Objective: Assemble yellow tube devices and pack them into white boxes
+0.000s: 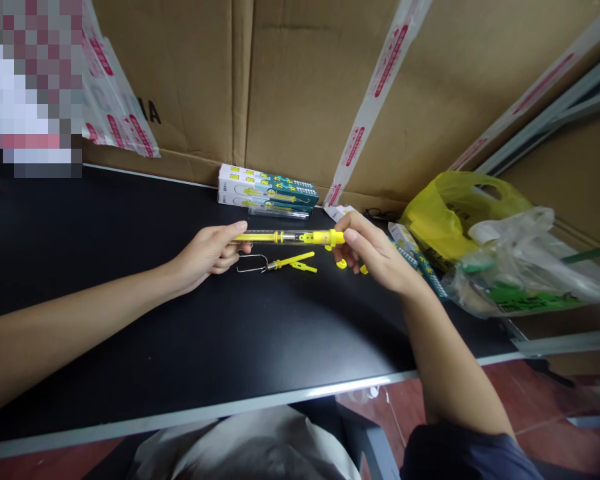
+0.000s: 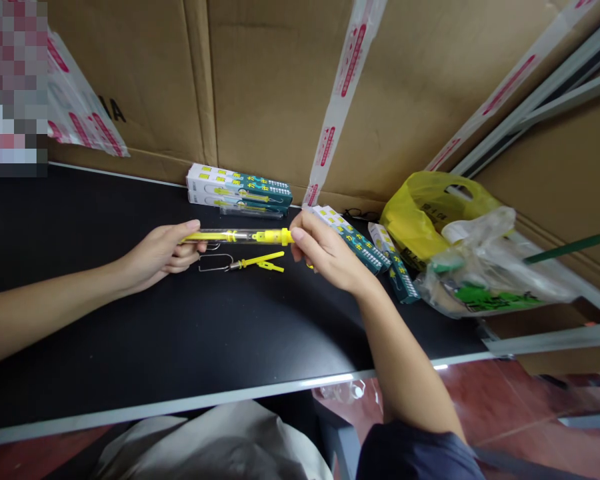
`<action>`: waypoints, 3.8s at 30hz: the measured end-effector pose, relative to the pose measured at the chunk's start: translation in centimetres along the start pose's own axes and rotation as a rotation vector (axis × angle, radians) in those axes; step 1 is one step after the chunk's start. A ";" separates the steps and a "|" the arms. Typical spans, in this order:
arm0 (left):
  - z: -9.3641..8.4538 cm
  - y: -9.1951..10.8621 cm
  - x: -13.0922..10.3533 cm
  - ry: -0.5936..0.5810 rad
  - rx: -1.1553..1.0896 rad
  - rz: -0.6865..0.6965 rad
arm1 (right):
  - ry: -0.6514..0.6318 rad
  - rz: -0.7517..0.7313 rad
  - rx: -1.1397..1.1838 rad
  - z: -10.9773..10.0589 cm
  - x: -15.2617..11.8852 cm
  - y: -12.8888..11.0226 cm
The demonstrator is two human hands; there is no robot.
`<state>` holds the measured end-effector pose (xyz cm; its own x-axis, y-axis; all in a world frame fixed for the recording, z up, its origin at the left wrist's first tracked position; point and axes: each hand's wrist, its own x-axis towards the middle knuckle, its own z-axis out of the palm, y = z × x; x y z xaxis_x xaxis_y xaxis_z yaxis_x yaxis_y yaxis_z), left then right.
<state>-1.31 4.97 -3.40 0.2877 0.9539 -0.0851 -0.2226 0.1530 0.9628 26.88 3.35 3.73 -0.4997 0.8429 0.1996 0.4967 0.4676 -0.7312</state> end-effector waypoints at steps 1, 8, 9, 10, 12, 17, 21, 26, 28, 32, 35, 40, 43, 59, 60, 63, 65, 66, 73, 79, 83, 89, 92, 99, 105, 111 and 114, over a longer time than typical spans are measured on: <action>0.0 0.0 0.0 -0.001 -0.001 0.000 | -0.004 -0.002 0.027 0.0 0.0 -0.1; 0.0 -0.1 0.1 -0.004 -0.002 -0.004 | -0.019 -0.013 -0.039 0.3 0.1 0.0; 0.0 -0.1 0.1 -0.004 -0.004 -0.003 | -0.010 -0.017 -0.023 0.3 0.2 0.0; 0.0 -0.1 0.1 -0.005 -0.005 -0.002 | 0.002 -0.023 0.010 0.3 0.2 0.0; -0.1 -0.1 0.2 -0.009 -0.007 -0.003 | 0.025 -0.037 0.095 0.3 0.2 0.0; 0.0 0.0 0.1 -0.011 0.001 -0.015 | 0.051 -0.072 0.171 0.7 0.4 0.2; 0.3 0.3 -0.2 -0.023 -0.053 -0.012 | 0.091 -0.079 0.224 1.1 0.6 0.3; 0.7 1.0 -0.5 -0.009 -0.155 0.029 | 0.085 -0.057 0.262 1.4 0.8 0.4; 0.8 1.1 -0.6 0.031 -0.175 0.051 | 0.087 -0.045 0.256 1.4 0.8 0.4; 1.0 0.8 -0.6 0.075 -0.158 0.111 | 0.093 -0.022 0.268 1.4 0.8 0.3; 1.1 0.6 -0.7 0.087 -0.145 0.128 | 0.092 -0.005 0.283 1.4 0.8 0.3; 1.3 0.5 -0.8 0.099 -0.120 0.129 | 0.096 -0.018 0.274 1.5 0.8 0.4; 1.3 0.4 -0.8 0.068 -0.085 0.132 | 0.105 -0.039 0.280 1.6 0.8 0.5; 1.6 1.5 -0.9 0.126 -0.203 0.056 | 0.173 -0.065 0.119 1.2 0.9 0.7; 1.6 1.6 -0.9 0.135 -0.217 0.068 | 0.173 -0.060 0.124 1.3 1.0 0.8; 1.7 1.5 -0.9 0.169 -0.198 0.124 | 0.180 -0.040 0.130 1.4 1.0 0.8; 1.8 1.4 -0.9 0.202 -0.161 0.159 | 0.183 -0.035 0.130 1.4 1.0 0.8; 1.8 1.3 -1.0 0.217 -0.144 0.171 | 0.184 -0.034 0.132 1.4 1.0 0.8; 1.7 0.6 -1.1 0.238 -0.084 0.207 | 0.200 -0.038 0.120 1.4 1.0 0.7; 1.3 0.2 -0.7 0.375 0.036 0.229 | 0.211 -0.047 0.087 1.8 1.1 0.9; 1.2 0.2 -0.7 0.369 0.103 0.294 | 0.235 -0.076 0.073 2.2 1.1 1.1; 1.1 0.3 -0.8 0.343 0.065 0.320 | 0.326 -0.143 -0.002 1.8 1.1 1.0; 1.2 0.3 -0.8 0.356 0.073 0.327 | 0.341 -0.141 0.002 1.6 1.1 1.0; 1.2 0.3 -0.9 0.337 0.067 0.334 | 0.313 -0.112 0.089 1.6 1.0 1.4; 1.2 0.2 -0.7 0.341 0.055 0.332 | 0.291 -0.120 0.118 1.8 1.0 1.2; 1.2 0.3 -0.6 0.356 0.034 0.333 | 0.255 -0.121 0.103 1.6 1.0 1.0; 1.3 0.3 -0.6 0.354 0.025 0.341 | 0.275 -0.130 0.052 1.4 1.0 1.0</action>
<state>-0.38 4.11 -2.72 -0.1330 0.9783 0.1586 -0.2256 -0.1857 0.9564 25.87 4.27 2.32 -0.3424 0.8209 0.4571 0.4009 0.5677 -0.7191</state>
